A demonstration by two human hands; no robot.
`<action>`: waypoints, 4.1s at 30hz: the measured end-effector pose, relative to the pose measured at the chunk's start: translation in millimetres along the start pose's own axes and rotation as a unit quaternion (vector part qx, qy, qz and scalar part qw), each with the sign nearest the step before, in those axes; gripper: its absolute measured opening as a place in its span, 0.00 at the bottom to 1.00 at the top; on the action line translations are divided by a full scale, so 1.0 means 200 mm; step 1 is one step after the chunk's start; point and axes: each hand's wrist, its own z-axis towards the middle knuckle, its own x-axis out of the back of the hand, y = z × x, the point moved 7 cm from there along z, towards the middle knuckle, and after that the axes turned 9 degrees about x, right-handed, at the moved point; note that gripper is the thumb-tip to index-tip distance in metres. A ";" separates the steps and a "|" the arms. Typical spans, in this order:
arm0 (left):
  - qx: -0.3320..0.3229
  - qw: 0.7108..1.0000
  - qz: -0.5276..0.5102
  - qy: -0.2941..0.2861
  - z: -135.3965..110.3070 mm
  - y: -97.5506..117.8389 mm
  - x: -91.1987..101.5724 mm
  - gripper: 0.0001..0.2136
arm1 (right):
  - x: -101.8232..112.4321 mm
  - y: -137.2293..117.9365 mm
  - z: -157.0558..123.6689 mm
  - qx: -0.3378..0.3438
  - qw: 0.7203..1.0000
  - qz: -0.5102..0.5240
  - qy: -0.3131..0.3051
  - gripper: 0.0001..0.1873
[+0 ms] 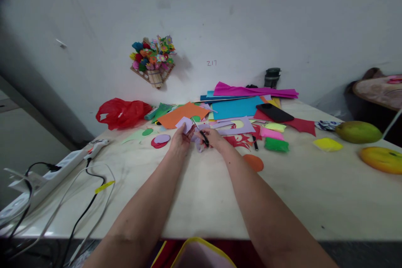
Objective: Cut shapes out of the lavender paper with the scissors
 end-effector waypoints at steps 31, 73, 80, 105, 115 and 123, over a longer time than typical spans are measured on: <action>0.038 0.997 -0.039 0.059 0.03 -0.12 -0.01 0.03 | -0.02 0.02 0.01 0.003 1.000 0.003 0.001 0.13; 0.048 0.994 -0.067 0.073 0.04 -0.14 -0.01 0.04 | -0.03 0.02 0.01 -0.007 1.000 -0.006 0.010 0.07; -0.023 0.997 0.058 -0.034 0.05 -0.03 0.00 0.06 | 0.06 0.03 0.01 0.000 0.999 0.023 0.026 0.14; -0.009 0.982 0.146 -0.116 0.04 0.00 0.01 0.06 | 0.11 0.01 -0.04 -0.008 0.995 -0.052 -0.087 0.18; 0.013 0.983 0.151 -0.102 0.03 -0.01 0.01 0.08 | 0.10 0.03 -0.02 -0.019 0.996 -0.050 -0.070 0.16; 0.012 0.984 0.146 -0.099 0.02 -0.01 0.00 0.05 | 0.09 0.03 -0.02 -0.025 0.996 -0.053 -0.060 0.15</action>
